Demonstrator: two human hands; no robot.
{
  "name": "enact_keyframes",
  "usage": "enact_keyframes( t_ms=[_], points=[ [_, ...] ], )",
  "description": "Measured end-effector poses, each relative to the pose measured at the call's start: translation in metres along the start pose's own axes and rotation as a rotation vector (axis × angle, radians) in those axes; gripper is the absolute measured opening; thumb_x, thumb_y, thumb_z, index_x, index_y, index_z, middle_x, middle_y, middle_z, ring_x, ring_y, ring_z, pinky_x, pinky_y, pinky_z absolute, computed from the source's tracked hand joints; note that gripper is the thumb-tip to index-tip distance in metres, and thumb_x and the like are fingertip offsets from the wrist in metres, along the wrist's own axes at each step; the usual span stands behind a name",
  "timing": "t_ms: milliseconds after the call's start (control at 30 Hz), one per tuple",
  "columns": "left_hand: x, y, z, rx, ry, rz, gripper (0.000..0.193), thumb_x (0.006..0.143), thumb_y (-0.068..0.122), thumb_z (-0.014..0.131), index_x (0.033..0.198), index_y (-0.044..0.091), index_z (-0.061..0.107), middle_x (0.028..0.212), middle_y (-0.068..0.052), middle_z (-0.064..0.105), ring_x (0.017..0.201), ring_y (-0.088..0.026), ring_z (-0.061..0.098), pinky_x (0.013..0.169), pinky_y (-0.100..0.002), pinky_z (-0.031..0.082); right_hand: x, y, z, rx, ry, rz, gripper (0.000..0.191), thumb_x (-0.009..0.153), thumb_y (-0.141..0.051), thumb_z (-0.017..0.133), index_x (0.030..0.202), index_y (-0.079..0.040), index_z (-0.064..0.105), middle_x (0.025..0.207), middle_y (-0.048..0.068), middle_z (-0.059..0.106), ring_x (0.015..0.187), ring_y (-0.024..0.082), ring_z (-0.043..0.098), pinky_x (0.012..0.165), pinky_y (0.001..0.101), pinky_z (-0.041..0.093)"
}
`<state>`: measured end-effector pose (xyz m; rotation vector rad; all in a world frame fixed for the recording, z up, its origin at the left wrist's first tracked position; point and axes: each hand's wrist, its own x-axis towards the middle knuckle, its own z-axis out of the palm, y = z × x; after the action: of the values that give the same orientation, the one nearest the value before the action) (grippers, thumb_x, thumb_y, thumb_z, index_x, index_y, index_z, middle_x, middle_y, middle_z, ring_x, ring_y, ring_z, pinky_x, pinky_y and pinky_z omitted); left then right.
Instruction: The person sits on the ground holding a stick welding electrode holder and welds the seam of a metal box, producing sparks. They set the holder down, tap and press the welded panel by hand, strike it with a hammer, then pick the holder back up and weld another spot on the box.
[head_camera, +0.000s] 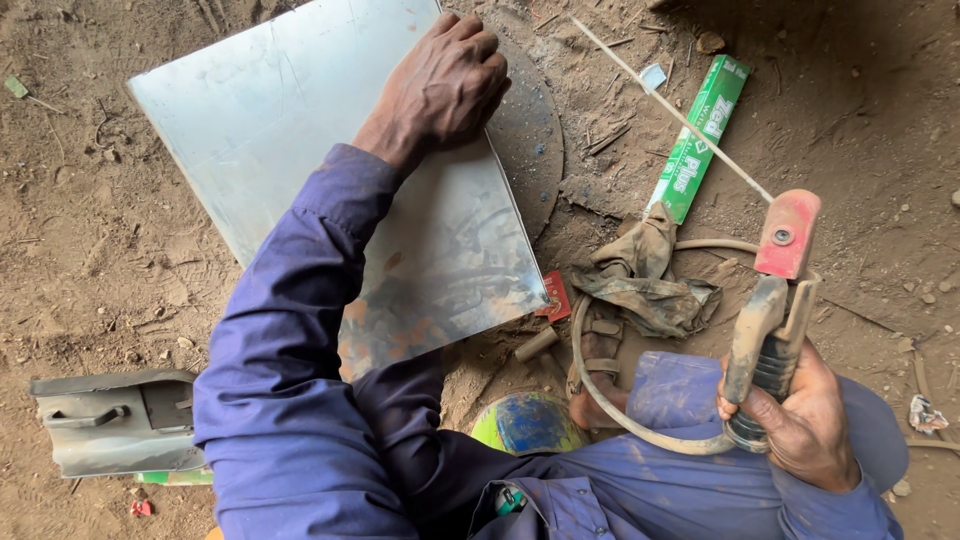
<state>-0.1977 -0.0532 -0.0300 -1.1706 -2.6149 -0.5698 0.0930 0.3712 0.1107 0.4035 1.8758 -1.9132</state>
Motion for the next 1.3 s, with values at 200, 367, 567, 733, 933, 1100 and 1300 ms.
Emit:
enact_keyframes(
  t_ms=[200,367,567,733,933,1100,1300],
  points=[
    [-0.001,0.001,0.002,0.007,-0.004,-0.014,0.03,0.107,0.025,0.064,0.082,0.008,0.064,0.085,-0.008,0.058,0.091,-0.025,0.056,0.086,-0.04,0.046,0.006,-0.033,0.015,-0.32,0.016,-0.135,0.047,0.092,-0.014,0.069,0.132,0.002,0.049,0.101,0.009,0.069,0.087,0.014,0.07,0.078,0.0278,0.058],
    [-0.003,-0.001,0.003,0.007,0.031,0.006,0.027,0.105,0.022,0.063,0.082,0.008,0.063,0.085,-0.008,0.058,0.092,-0.025,0.057,0.086,-0.04,0.047,0.023,-0.066,0.041,-0.571,-0.001,-0.16,0.036,0.091,-0.009,0.068,0.122,0.0,0.053,0.093,0.005,0.068,0.079,0.009,0.067,0.07,0.0244,0.055],
    [-0.003,-0.002,0.005,0.013,-0.011,-0.006,0.026,0.102,0.021,0.063,0.08,0.007,0.062,0.083,-0.009,0.057,0.089,-0.025,0.056,0.084,-0.04,0.047,0.051,-0.081,0.078,-0.57,-0.056,-0.11,0.024,0.091,-0.006,0.069,0.111,-0.003,0.056,0.081,0.002,0.064,0.066,0.008,0.062,0.058,0.0257,0.052],
    [-0.004,-0.002,0.004,-0.009,0.047,0.002,0.025,0.102,0.02,0.063,0.081,0.008,0.063,0.083,-0.009,0.057,0.09,-0.025,0.057,0.085,-0.04,0.047,0.067,-0.09,0.094,-0.752,-0.031,-0.146,0.025,0.087,-0.01,0.072,0.105,-0.004,0.057,0.077,0.003,0.067,0.062,0.011,0.067,0.058,0.0288,0.054],
    [-0.003,-0.003,0.005,-0.008,0.047,0.018,0.023,0.099,0.02,0.063,0.08,0.008,0.062,0.083,-0.009,0.058,0.091,-0.026,0.057,0.084,-0.04,0.048,0.074,-0.095,0.1,-0.771,-0.05,-0.142,0.025,0.087,-0.013,0.073,0.105,-0.004,0.058,0.072,0.004,0.067,0.061,0.015,0.066,0.06,0.0323,0.053],
    [-0.004,-0.002,0.006,0.001,0.033,-0.001,0.025,0.102,0.019,0.062,0.079,0.008,0.062,0.082,-0.009,0.058,0.09,-0.025,0.057,0.084,-0.041,0.048,0.074,-0.093,0.1,-0.787,-0.051,-0.159,0.025,0.086,-0.013,0.073,0.104,-0.004,0.058,0.073,0.004,0.067,0.063,0.015,0.066,0.062,0.0326,0.053],
    [-0.004,-0.003,0.006,0.002,0.048,0.009,0.024,0.101,0.02,0.062,0.08,0.008,0.062,0.082,-0.009,0.058,0.09,-0.025,0.057,0.084,-0.04,0.048,0.074,-0.092,0.099,-0.83,-0.05,-0.199,0.025,0.085,-0.011,0.074,0.103,-0.003,0.06,0.077,0.005,0.068,0.067,0.017,0.067,0.066,0.0341,0.053]
  ],
)
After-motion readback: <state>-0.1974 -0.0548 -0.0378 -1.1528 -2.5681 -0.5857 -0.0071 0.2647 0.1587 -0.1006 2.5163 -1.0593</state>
